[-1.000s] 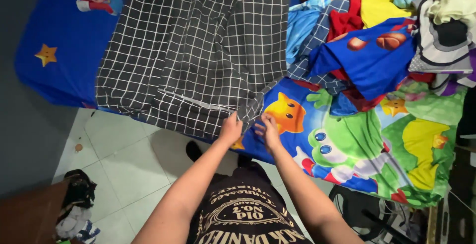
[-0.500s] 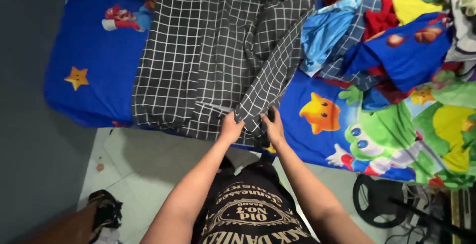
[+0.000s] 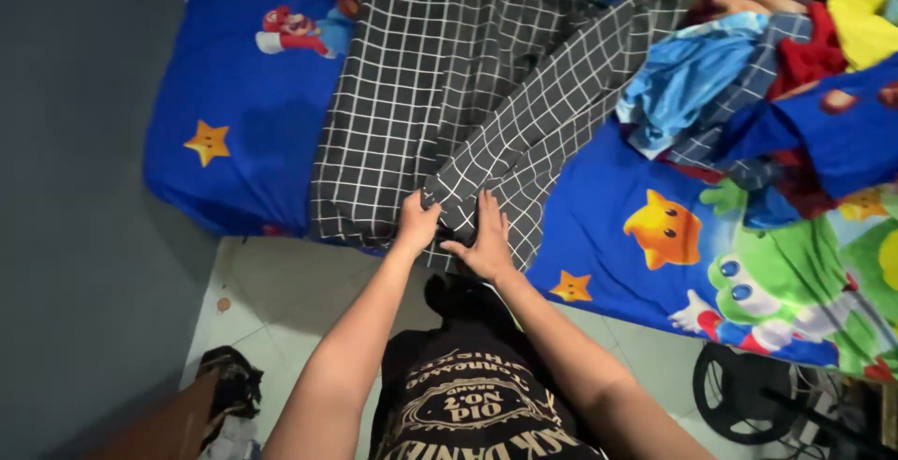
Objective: Neatly fold a checkered piece of cloth or garment on a bed.
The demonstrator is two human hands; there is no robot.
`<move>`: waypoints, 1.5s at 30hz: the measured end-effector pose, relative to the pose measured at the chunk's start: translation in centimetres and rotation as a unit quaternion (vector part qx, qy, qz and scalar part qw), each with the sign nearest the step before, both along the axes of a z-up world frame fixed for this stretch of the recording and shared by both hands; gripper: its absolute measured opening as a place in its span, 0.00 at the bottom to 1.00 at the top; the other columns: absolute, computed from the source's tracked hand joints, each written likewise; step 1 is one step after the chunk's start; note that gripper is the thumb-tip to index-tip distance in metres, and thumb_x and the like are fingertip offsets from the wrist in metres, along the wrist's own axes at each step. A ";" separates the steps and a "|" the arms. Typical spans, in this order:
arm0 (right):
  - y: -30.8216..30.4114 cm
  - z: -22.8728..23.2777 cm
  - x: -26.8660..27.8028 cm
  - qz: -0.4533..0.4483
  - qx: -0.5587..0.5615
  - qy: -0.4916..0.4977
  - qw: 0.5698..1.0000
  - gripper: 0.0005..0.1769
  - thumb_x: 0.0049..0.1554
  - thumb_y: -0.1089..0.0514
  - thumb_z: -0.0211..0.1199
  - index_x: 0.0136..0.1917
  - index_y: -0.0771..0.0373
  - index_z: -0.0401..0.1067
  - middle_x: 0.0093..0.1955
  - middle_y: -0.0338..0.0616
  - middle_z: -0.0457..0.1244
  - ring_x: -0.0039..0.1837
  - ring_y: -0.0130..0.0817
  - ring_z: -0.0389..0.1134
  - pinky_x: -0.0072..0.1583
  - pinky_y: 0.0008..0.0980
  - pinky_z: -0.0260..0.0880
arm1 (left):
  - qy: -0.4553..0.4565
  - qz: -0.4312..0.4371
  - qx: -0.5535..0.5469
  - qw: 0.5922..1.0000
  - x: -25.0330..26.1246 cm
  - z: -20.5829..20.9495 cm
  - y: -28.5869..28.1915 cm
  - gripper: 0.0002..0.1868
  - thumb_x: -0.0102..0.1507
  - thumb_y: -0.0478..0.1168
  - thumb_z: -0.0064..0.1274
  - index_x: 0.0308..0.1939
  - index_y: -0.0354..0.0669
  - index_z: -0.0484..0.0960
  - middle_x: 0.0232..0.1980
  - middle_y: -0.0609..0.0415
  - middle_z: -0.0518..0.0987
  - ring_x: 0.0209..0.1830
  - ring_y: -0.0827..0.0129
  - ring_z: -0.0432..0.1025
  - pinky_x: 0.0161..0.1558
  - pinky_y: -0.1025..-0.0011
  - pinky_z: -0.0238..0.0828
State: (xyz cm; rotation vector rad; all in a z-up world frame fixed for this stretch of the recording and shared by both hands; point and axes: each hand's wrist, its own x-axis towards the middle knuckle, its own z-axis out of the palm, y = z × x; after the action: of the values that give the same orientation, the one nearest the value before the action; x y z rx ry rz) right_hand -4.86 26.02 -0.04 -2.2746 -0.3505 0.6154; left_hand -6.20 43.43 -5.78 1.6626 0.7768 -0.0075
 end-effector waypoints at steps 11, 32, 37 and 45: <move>9.0 -4.7 1.7 0.135 -0.017 -0.006 0.991 0.55 0.47 0.73 0.58 0.83 0.70 0.39 0.84 0.67 0.39 0.85 0.60 0.39 0.80 0.58 0.39 | 0.033 0.011 0.028 0.999 0.0 -3.5 9.8 0.10 0.54 0.28 0.55 0.38 0.35 0.86 0.32 0.45 0.83 0.34 0.60 0.78 0.37 0.65 0.73; 22.2 -7.9 -4.0 0.306 -0.159 -0.037 0.938 0.51 0.50 0.59 0.57 0.83 0.67 0.41 0.85 0.62 0.37 0.86 0.54 0.38 0.81 0.55 0.37 | 0.123 0.025 0.029 0.992 -10.7 -8.6 23.9 0.06 0.55 0.30 0.61 0.36 0.37 0.84 0.32 0.42 0.81 0.35 0.57 0.78 0.39 0.62 0.73; 24.5 -4.6 -4.2 0.273 -0.209 -0.005 0.939 0.60 0.50 0.42 0.63 0.84 0.67 0.38 0.86 0.62 0.36 0.86 0.55 0.34 0.81 0.57 0.33 | 0.209 -0.101 0.065 0.971 -9.9 -11.3 25.5 0.13 0.55 0.36 0.62 0.44 0.44 0.84 0.42 0.46 0.84 0.47 0.54 0.80 0.47 0.58 0.77; 21.1 -11.6 -2.3 -0.105 0.032 0.165 0.980 0.22 0.58 0.43 0.66 0.66 0.39 0.74 0.67 0.31 0.68 0.73 0.31 0.63 0.75 0.38 0.60 | 0.287 -0.258 0.158 0.909 -8.7 -7.6 29.3 0.42 0.56 0.51 0.71 0.70 0.58 0.65 0.63 0.48 0.75 0.65 0.51 0.73 0.59 0.48 0.75</move>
State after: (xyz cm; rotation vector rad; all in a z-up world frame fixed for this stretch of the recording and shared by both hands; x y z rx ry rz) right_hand -7.18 47.07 -11.59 -2.0664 0.0315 0.8408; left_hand -14.92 72.73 -13.33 2.1737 0.7672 -0.8132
